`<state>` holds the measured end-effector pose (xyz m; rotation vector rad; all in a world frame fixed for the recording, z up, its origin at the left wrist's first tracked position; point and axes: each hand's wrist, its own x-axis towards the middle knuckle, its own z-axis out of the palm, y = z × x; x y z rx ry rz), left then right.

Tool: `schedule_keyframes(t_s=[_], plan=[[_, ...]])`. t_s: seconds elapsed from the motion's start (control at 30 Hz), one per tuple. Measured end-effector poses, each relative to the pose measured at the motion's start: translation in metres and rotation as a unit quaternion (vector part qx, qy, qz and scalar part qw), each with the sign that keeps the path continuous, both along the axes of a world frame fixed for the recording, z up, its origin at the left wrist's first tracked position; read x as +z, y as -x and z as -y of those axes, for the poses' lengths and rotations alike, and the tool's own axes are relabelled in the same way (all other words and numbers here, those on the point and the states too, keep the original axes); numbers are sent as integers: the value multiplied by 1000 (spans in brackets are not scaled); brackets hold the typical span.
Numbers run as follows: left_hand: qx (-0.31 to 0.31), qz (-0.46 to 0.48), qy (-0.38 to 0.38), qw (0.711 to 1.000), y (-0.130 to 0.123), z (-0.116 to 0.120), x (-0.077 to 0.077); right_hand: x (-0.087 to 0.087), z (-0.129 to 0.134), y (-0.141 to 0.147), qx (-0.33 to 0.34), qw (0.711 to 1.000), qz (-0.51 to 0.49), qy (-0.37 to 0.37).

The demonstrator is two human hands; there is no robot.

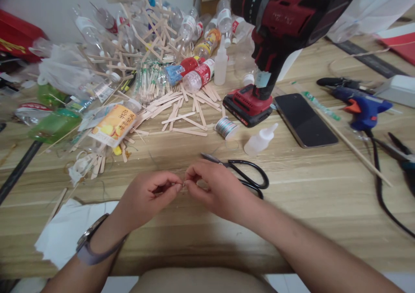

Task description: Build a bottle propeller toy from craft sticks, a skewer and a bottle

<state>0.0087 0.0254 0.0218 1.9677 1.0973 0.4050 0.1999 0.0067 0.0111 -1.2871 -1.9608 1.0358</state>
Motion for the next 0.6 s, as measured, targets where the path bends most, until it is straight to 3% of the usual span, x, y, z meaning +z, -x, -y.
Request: schedule_keyframes(t_s=[0.3,0.6], plan=[[-1,-31,-127,991,-3,2,-1,-2,-1,0,8,1000,7,-29],[13,-33,-176,984,-5,5,-4,-3,1,1,4,1000,6,-28]])
